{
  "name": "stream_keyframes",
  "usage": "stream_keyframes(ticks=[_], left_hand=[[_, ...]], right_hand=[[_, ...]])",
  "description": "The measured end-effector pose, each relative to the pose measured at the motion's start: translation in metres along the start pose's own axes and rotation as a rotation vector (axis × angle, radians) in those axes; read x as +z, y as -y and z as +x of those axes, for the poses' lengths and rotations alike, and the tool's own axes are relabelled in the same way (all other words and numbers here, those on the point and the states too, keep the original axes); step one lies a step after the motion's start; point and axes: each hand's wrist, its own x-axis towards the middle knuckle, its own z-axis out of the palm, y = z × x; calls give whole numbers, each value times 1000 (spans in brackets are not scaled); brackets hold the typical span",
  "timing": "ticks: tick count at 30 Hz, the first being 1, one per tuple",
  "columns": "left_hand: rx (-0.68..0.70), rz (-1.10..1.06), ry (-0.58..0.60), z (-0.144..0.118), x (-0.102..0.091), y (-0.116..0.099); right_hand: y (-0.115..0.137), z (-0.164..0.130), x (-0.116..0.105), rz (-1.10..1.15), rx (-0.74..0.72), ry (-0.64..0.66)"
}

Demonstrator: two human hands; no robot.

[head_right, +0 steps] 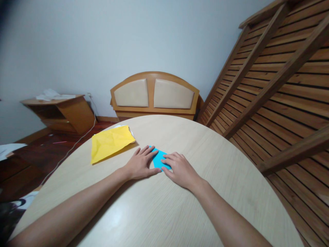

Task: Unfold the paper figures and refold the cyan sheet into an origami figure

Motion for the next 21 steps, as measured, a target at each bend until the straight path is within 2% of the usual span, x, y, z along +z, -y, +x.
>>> stream_keyframes(ticks=[6,16,19,21], left_hand=[[-58,39,-33,1,3,4],[-265,127,-153,16,-2,10],[-319,136,-219,17,-2,11],[-285,106,-275,14,-4,9]], right_hand=[[-1,0,-1,13,-3,18],[-3,2,-3,4,-16,47],[-3,1,-3,-7,-20,51],[-2,1,-1,-22,-4,41]])
